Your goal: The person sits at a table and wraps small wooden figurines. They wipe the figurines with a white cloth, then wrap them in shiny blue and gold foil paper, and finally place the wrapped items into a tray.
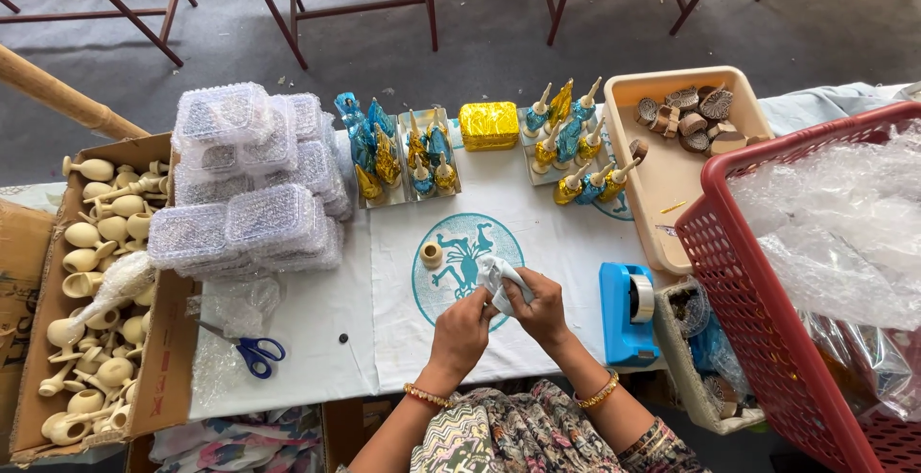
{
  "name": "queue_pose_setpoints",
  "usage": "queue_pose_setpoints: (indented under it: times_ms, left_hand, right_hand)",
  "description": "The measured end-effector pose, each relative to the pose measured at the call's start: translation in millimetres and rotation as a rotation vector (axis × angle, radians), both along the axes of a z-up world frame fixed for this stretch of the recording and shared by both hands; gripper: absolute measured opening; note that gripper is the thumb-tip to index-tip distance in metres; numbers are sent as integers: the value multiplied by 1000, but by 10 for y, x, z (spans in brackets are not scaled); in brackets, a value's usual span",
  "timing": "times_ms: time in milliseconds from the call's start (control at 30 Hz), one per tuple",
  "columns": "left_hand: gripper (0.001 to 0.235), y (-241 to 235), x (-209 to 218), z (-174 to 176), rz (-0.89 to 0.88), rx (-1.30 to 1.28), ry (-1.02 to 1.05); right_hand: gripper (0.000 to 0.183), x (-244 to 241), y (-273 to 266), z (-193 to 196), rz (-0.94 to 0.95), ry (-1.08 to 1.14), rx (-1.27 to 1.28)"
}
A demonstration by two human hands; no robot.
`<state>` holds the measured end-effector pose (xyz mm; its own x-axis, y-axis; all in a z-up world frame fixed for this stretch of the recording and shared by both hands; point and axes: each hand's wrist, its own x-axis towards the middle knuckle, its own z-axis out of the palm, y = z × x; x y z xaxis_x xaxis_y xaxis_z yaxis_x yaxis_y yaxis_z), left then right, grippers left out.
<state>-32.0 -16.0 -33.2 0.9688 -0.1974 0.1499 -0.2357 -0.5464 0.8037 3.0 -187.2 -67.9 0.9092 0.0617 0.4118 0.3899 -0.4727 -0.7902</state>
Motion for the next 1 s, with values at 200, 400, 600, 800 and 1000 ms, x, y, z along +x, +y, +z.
queue_pose_setpoints:
  times_ms: [200,400,600,800,1000]
  left_hand:
    - [27,19,110,-329,3,-125,493]
    - [21,4,54,-324,47,46,-105]
    - [37,214,122,-973,-148,-908,1023]
    - [40,111,101,-856,20,-913,948]
    - [28,-94,-26,-548,66,-5,-36]
  right_hand:
    - [15,36,32,76,57,-168,-28]
    - [23,71,17,-48,-82,371,113]
    - [25,214,-206,-341,-18,447,651]
    - [25,62,-167,99,-129,260,430]
    - [30,83,17,-208,68,435,236]
